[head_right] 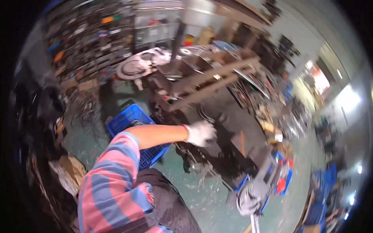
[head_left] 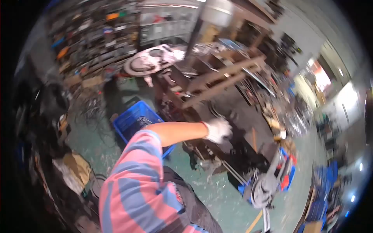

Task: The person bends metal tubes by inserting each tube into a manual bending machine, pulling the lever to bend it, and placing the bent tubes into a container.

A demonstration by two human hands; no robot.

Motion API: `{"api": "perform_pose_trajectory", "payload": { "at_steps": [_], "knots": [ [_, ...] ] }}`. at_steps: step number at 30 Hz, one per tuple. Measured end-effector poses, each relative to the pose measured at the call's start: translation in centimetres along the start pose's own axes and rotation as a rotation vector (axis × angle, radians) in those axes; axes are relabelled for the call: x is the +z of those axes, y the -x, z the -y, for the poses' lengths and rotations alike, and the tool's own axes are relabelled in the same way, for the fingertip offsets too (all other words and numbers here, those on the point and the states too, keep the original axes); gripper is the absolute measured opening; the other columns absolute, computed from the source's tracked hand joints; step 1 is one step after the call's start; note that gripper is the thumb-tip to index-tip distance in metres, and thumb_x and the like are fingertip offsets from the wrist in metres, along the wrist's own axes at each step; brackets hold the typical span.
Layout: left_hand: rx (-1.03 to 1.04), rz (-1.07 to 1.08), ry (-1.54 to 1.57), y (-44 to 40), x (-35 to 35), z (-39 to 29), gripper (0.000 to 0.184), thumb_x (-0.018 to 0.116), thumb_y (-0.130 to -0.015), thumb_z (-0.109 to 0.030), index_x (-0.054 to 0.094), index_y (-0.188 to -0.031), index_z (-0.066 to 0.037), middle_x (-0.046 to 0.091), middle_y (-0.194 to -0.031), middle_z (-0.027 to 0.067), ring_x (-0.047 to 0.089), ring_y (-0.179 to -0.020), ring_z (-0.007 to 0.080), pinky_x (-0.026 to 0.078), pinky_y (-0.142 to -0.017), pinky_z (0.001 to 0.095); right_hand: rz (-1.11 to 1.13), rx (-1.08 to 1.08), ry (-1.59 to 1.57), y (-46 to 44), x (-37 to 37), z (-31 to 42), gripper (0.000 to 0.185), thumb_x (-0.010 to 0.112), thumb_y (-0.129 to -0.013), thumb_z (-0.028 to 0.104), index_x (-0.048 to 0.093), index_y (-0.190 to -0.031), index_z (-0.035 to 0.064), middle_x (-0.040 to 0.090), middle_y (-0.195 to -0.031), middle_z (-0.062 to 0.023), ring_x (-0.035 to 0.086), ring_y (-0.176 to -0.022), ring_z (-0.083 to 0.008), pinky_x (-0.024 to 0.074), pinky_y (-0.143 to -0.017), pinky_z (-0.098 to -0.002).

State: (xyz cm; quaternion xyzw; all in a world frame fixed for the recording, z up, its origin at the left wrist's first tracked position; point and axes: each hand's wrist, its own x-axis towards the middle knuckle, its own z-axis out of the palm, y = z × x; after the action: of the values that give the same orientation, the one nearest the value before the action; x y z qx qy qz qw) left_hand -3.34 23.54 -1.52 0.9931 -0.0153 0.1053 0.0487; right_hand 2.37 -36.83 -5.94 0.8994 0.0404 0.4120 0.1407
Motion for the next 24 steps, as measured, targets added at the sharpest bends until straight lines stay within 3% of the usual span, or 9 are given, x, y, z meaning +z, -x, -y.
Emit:
{"api": "perform_pose_trajectory", "payload": {
  "at_steps": [1, 3, 6, 11, 13, 16, 18, 21, 24],
  "knots": [
    [-0.006, 0.059, 0.010, 0.2, 0.0, -0.3, 0.028, 0.066, -0.081, -0.038, 0.072, -0.093, -0.014, 0.067, -0.099, 0.0104, 0.063, -0.101, 0.0309, 0.051, -0.084, 0.0477, -0.017, -0.015, -0.033, -0.3, -0.1, 0.0, 0.047, 0.055, -0.096, 0.029, 0.056, -0.139, 0.0079, 0.059, -0.134, -0.0144, 0.057, -0.122, -0.0376, 0.0463, -0.098, -0.0593],
    [-0.057, 0.122, 0.015, 1.1, 0.6, -1.4, 0.030, 0.063, -0.083, -0.038, 0.071, -0.093, -0.011, 0.066, -0.101, 0.0128, 0.062, -0.101, 0.0333, 0.051, -0.085, 0.0482, 0.220, 0.185, -0.007, -0.2, -0.6, 0.2, 0.070, 0.064, -0.091, 0.021, 0.035, -0.154, 0.0115, 0.044, -0.154, -0.0113, 0.037, -0.144, -0.0350, 0.0245, -0.122, -0.0493],
    [-0.084, 0.118, 0.202, 3.4, 0.8, -2.0, 0.029, 0.063, -0.086, -0.036, 0.071, -0.095, -0.011, 0.065, -0.106, 0.0151, 0.061, -0.104, 0.0369, 0.047, -0.090, 0.0514, 0.246, 0.150, -0.122, -0.2, -1.5, -0.5, 0.067, 0.065, -0.090, 0.021, 0.039, -0.151, 0.0100, 0.046, -0.151, -0.0148, 0.039, -0.142, -0.0363, 0.0287, -0.119, -0.0495],
    [-0.185, -0.051, 0.539, 8.3, 4.7, -1.9, 0.023, 0.070, -0.080, -0.023, 0.071, -0.096, -0.006, 0.069, -0.103, 0.0144, 0.065, -0.101, 0.0352, 0.051, -0.093, 0.0431, 0.427, 0.099, -0.412, -3.6, -9.2, -0.7, 0.056, 0.069, -0.086, 0.022, 0.054, -0.138, 0.0079, 0.058, -0.138, -0.0176, 0.052, -0.129, -0.0378, 0.0395, -0.110, -0.0495],
    [-0.264, -0.078, 0.567, 10.5, 6.7, -2.7, 0.028, 0.067, -0.083, -0.025, 0.072, -0.101, -0.005, 0.070, -0.103, 0.0175, 0.064, -0.103, 0.0373, 0.051, -0.092, 0.0450, 0.810, -0.007, -0.569, -7.0, -17.6, 2.3, 0.033, 0.072, -0.082, 0.019, 0.068, -0.112, 0.0051, 0.069, -0.115, -0.0144, 0.064, -0.109, -0.0357, 0.0480, -0.097, -0.0475],
    [-0.381, 0.094, 0.583, 13.1, 12.1, -2.9, 0.031, 0.066, -0.088, -0.031, 0.074, -0.099, -0.003, 0.071, -0.104, 0.0191, 0.067, -0.101, 0.0374, 0.051, -0.092, 0.0451, 0.769, -0.787, -0.822, -12.3, -25.0, 9.3, 0.018, 0.075, -0.073, 0.022, 0.068, -0.078, 0.0059, 0.069, -0.091, -0.0107, 0.067, -0.086, -0.0319, 0.0518, -0.079, -0.0420],
    [-0.287, 0.316, 0.646, 12.5, 13.1, -3.9, 0.030, 0.066, -0.087, -0.031, 0.075, -0.098, -0.004, 0.072, -0.103, 0.0194, 0.067, -0.100, 0.0368, 0.052, -0.090, 0.0446, 0.781, -1.034, -0.943, -13.1, -26.7, 12.0, 0.017, 0.073, -0.074, 0.021, 0.068, -0.080, 0.0063, 0.069, -0.091, -0.0109, 0.067, -0.086, -0.0321, 0.0521, -0.078, -0.0422],
    [0.033, 0.504, 0.585, 10.7, 14.9, -4.9, 0.031, 0.065, -0.088, -0.033, 0.075, -0.098, -0.005, 0.072, -0.099, 0.0195, 0.068, -0.099, 0.0375, 0.054, -0.087, 0.0447, 0.802, -1.077, -1.051, -12.6, -27.4, 14.2, 0.016, 0.072, -0.075, 0.021, 0.069, -0.082, 0.0070, 0.069, -0.091, -0.0112, 0.067, -0.086, -0.0324, 0.0524, -0.077, -0.0424],
    [0.092, 0.707, 0.490, 8.8, 17.6, -5.3, 0.032, 0.067, -0.090, -0.034, 0.073, -0.105, -0.007, 0.071, -0.108, 0.0166, 0.067, -0.102, 0.0352, 0.053, -0.090, 0.0418, 0.849, -0.983, -1.089, -11.6, -27.5, 14.2, 0.016, 0.070, -0.076, 0.021, 0.070, -0.085, 0.0078, 0.069, -0.091, -0.0115, 0.067, -0.085, -0.0327, 0.0528, -0.076, -0.0426]
  ]
}}
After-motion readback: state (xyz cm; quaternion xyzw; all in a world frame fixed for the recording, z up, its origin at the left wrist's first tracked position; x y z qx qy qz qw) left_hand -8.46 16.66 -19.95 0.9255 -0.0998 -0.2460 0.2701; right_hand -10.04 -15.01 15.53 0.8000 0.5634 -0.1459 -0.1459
